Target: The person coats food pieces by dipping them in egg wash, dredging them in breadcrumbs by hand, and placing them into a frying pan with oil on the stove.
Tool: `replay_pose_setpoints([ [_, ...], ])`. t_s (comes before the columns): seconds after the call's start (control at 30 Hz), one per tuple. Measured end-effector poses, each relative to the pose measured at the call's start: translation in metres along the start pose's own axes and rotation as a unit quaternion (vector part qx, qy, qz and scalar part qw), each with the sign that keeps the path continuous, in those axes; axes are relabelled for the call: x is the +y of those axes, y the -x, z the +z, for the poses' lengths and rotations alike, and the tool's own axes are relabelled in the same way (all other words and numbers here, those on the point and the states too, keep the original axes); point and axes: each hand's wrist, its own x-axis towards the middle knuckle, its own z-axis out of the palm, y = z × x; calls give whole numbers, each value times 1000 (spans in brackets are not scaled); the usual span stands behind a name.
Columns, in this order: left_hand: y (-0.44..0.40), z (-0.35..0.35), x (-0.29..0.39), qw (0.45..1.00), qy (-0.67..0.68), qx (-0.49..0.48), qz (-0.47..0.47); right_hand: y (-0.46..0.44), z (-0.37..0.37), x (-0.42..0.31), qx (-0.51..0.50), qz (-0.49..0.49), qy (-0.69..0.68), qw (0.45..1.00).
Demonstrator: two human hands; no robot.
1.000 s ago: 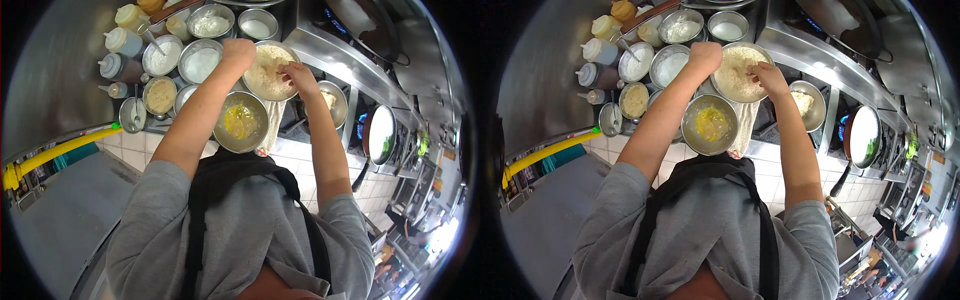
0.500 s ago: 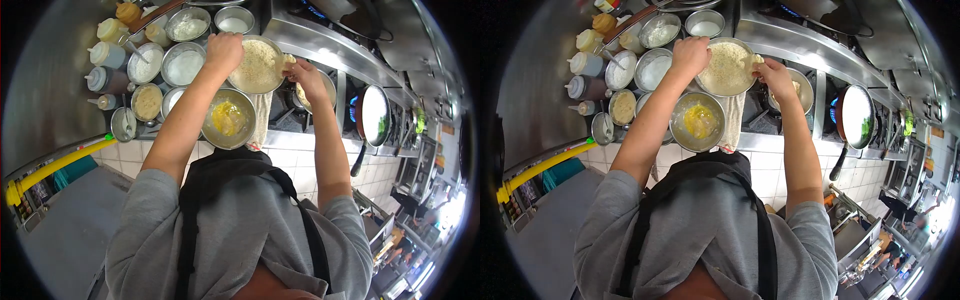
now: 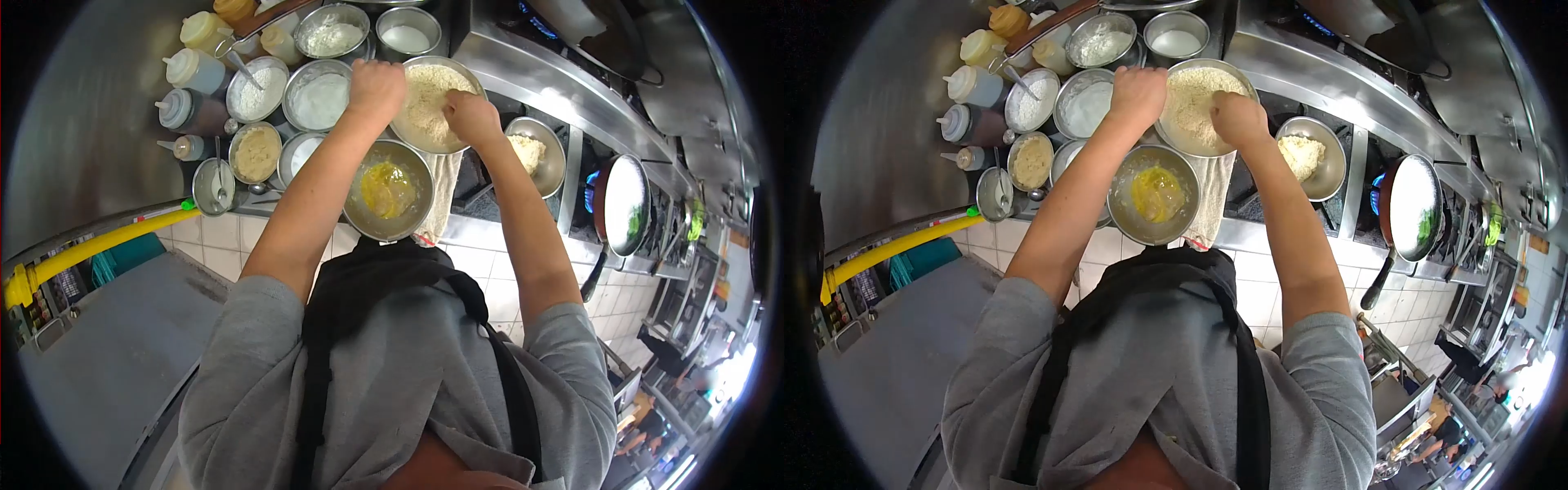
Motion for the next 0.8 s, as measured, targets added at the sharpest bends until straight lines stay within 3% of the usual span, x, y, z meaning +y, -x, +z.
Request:
replay_pose_setpoints([
  [0.07,-1,2,1,1000,-1,-11,-8,7,0,-11,-36,9,-12,999],
  [0.13,-2,4,1,1000,-2,-21,-13,17,10,-14,-15,-110,21,994],
  [0.2,-3,5,0,1000,0,-6,-13,17,12,-9,-54,-73,-12,996],
  [0.27,-5,4,0,1000,2,-7,-14,15,20,-6,112,-162,40,980],
  [0.3,-5,5,0,1000,5,-12,-15,13,21,-9,112,-163,38,980],
  [0.37,-4,6,0,1000,0,-13,-14,8,26,-19,7,-153,40,987],
  [0.5,-5,7,0,1000,-1,-10,-12,-4,30,-12,-7,-137,53,989],
  [0.57,-5,8,-1,1000,0,-15,-9,-5,31,-4,109,-73,-101,986],
  [0.6,-6,9,-2,1000,0,-17,-7,-7,27,-1,109,-73,-101,986],
  [0.67,-7,9,-2,1000,1,-17,-10,-13,15,7,52,51,-284,956],
  [0.7,-7,10,-3,1000,1,-19,-12,-20,15,16,-2,64,-387,920],
  [0.8,-7,7,-3,1000,4,-25,-7,-27,15,34,-15,60,-443,894],
])
